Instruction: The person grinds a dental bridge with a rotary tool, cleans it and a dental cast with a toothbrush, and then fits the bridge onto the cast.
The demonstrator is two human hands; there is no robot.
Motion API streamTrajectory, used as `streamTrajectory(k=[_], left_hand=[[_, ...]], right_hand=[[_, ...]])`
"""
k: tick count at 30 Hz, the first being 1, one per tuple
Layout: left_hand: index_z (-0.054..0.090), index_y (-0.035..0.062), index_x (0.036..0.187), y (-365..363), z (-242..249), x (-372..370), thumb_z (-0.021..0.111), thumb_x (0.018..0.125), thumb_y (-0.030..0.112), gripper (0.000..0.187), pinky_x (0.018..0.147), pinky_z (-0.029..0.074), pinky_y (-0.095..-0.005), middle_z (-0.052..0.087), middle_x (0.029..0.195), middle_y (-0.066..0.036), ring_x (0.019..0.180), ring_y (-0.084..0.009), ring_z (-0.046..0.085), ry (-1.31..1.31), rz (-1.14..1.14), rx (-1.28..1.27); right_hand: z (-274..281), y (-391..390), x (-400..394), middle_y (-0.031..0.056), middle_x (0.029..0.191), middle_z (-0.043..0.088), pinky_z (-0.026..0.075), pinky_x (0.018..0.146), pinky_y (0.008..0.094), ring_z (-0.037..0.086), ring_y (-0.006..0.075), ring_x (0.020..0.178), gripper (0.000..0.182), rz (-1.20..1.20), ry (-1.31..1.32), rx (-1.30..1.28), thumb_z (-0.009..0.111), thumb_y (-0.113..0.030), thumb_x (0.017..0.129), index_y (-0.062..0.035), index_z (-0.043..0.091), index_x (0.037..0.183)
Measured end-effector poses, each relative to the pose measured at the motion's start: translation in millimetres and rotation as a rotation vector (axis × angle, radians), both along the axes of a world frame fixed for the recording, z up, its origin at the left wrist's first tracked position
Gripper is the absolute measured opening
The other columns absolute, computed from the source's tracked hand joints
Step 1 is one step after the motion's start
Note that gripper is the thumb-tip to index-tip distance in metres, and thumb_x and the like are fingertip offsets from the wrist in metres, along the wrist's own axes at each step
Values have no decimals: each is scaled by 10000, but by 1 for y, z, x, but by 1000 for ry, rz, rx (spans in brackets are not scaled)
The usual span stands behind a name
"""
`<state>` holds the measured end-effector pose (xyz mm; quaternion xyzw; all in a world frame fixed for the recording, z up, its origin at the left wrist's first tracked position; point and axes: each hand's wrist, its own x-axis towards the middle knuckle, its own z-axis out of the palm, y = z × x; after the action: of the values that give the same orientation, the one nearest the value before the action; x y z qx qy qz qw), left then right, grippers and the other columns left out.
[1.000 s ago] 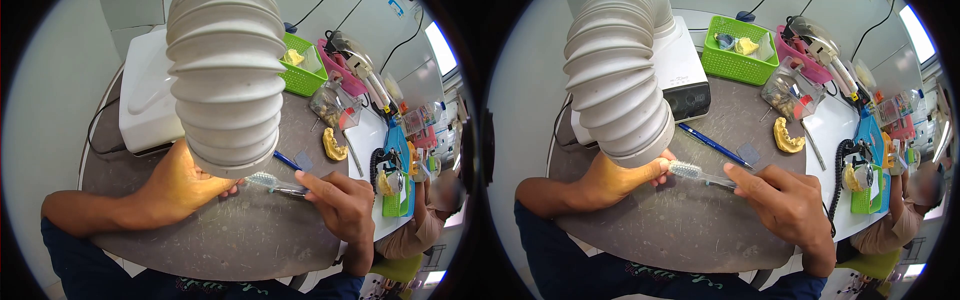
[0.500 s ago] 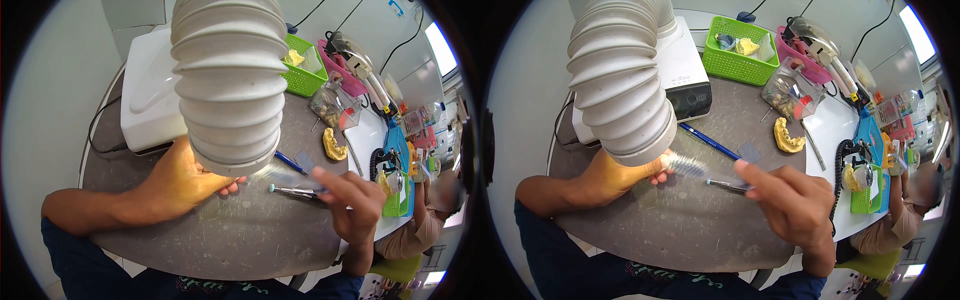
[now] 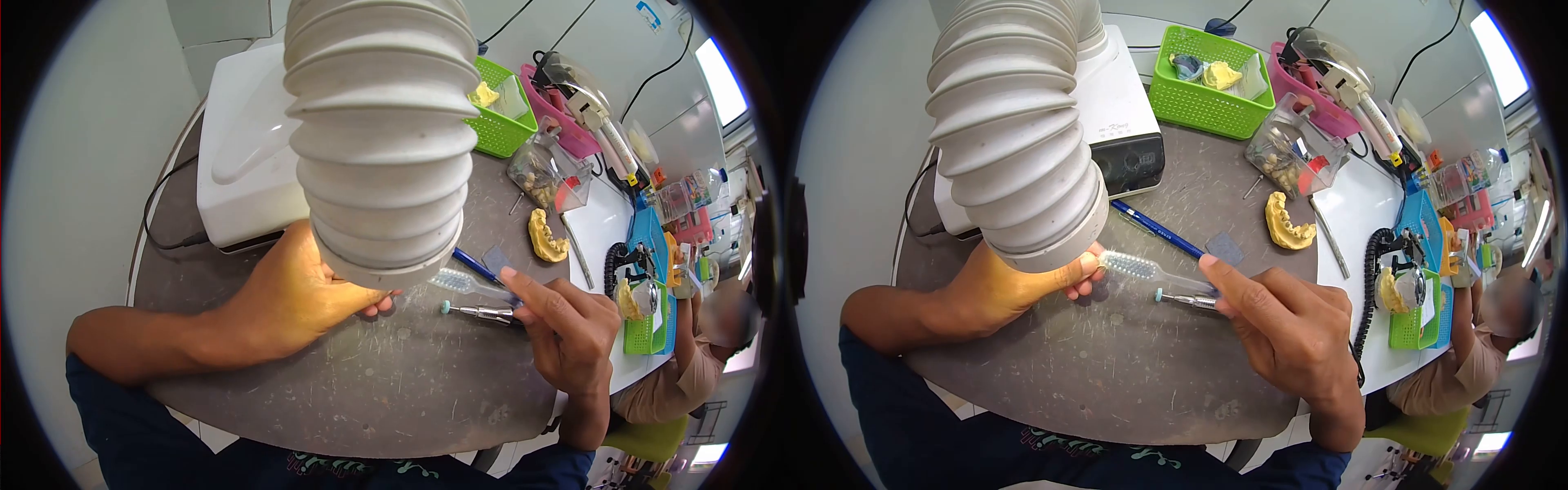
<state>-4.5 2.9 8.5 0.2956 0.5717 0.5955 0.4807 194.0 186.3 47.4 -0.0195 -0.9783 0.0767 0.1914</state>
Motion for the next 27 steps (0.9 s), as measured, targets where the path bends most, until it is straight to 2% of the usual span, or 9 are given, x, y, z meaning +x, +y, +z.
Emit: streamTrajectory(k=[5,7,8,11,13,20,23,25,27], left_hand=[[568,-49,1041,0,1,2,653,894,35,189,675,533,-252,650,872,-76,756,-119,629,-15,23,3],[564,-46,1048,0,2,2,661,890,29,200,687,530,-253,650,868,-80,766,-122,628,-3,-7,18],[564,-46,1048,-1,2,1,661,890,29,200,687,530,-253,650,868,-80,766,-122,628,-2,-9,19],[548,-44,1094,-2,1,2,683,877,22,264,747,538,-266,654,931,-86,839,-128,635,-6,-36,38],[526,-47,1156,-2,0,5,707,861,15,352,816,538,-281,649,1033,-94,931,-134,632,71,13,58],[623,-21,1043,-1,-6,8,710,886,75,203,802,539,-267,649,958,-70,880,-119,629,118,3,162],[615,-17,1047,-1,-4,10,709,885,67,205,803,537,-259,639,971,-64,895,-116,622,122,-1,166],[608,-8,1062,-2,-3,10,703,884,50,210,793,534,-248,634,976,-65,902,-112,616,46,-11,109],[603,-4,1065,-3,-4,11,700,884,41,210,784,532,-245,632,974,-65,901,-109,616,44,-16,111]], right_hand=[[-1,-2,0,26,623,566,413,436,293,534,145,486,394,-40,-74,15,746,-62,782,-95,697,1172],[-2,1,4,40,615,590,383,444,252,514,126,460,306,66,-137,-315,706,-58,807,-84,720,1112],[-2,1,3,40,615,590,383,444,252,514,126,460,306,64,-135,-314,706,-58,807,-84,720,1112],[-4,2,-2,60,710,629,464,492,323,580,189,520,243,-166,-14,-473,700,-52,842,-66,701,1085],[-11,11,-10,87,787,638,472,517,318,607,204,571,175,-229,110,-178,690,-60,857,-40,690,1031],[-20,20,-16,103,860,635,469,520,314,618,203,624,130,-170,71,75,702,-56,847,-32,686,974],[-9,5,-22,99,851,649,496,551,309,634,194,633,153,-71,214,2,726,-79,834,-34,688,975],[-1,-14,-27,94,838,662,519,585,300,654,197,652,180,15,40,-375,746,-100,821,-28,684,974],[-6,-20,-36,93,833,667,522,589,298,658,196,654,185,44,34,-423,750,-111,819,-27,682,969]])
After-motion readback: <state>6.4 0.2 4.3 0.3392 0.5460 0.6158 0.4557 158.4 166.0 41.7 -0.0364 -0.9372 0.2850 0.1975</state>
